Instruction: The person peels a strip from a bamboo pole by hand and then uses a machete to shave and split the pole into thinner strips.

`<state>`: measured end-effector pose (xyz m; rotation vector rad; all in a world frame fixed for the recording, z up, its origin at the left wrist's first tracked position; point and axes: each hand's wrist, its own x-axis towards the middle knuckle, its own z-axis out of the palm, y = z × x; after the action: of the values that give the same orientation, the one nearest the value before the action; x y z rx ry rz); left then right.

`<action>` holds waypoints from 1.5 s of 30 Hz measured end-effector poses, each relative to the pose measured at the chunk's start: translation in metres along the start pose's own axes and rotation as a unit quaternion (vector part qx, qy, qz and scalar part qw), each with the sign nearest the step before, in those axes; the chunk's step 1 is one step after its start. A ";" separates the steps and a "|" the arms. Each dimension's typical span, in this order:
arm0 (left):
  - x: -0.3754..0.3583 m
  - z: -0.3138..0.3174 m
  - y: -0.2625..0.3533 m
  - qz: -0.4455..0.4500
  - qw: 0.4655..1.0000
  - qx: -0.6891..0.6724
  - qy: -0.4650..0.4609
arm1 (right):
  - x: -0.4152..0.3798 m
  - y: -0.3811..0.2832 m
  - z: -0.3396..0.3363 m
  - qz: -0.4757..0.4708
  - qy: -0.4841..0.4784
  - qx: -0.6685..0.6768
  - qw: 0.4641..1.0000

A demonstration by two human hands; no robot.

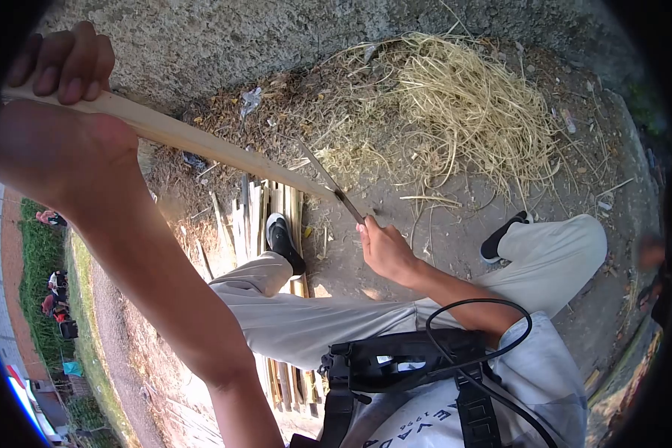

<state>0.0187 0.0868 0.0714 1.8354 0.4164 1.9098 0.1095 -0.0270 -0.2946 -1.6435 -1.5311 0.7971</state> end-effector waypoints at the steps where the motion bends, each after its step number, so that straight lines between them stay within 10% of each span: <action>1: 0.000 0.002 0.001 -0.010 1.000 -0.017 0.015 | 0.002 -0.002 -0.005 -0.025 0.021 0.004 0.999; 7: -0.004 -0.003 0.004 -0.049 0.998 -0.040 -0.002 | -0.006 -0.034 -0.007 -0.105 0.090 0.046 0.989; 14: 0.008 -0.038 -0.001 -0.084 0.992 -0.094 -0.011 | -0.002 -0.001 0.000 0.038 -0.024 0.019 0.999; 19: 0.007 -0.042 0.001 -0.072 0.993 -0.091 -0.032 | -0.010 -0.027 0.003 -0.121 0.084 0.052 0.988; 22: 0.018 -0.062 -0.005 -0.048 0.997 -0.030 -0.052 | -0.012 0.049 0.034 0.100 -0.085 -0.041 0.990; 31: 0.013 -0.055 -0.004 -0.131 0.986 -0.107 0.009 | 0.000 -0.017 0.021 -0.101 0.068 0.104 0.987; 34: 0.027 -0.096 -0.006 -0.090 0.990 -0.087 -0.067 | -0.004 0.081 0.054 0.130 -0.079 -0.029 0.988; 43: 0.016 -0.106 -0.011 -0.060 0.980 -0.131 -0.136 | 0.004 0.014 0.042 -0.055 0.028 0.094 0.994; 45: 0.015 -0.120 -0.013 -0.055 0.986 -0.065 -0.145 | -0.004 0.076 0.069 0.097 -0.037 0.020 0.994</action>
<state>-0.0994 0.1170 0.0702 1.9221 0.2812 1.5308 0.0917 -0.0247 -0.3964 -1.7693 -1.4113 0.9958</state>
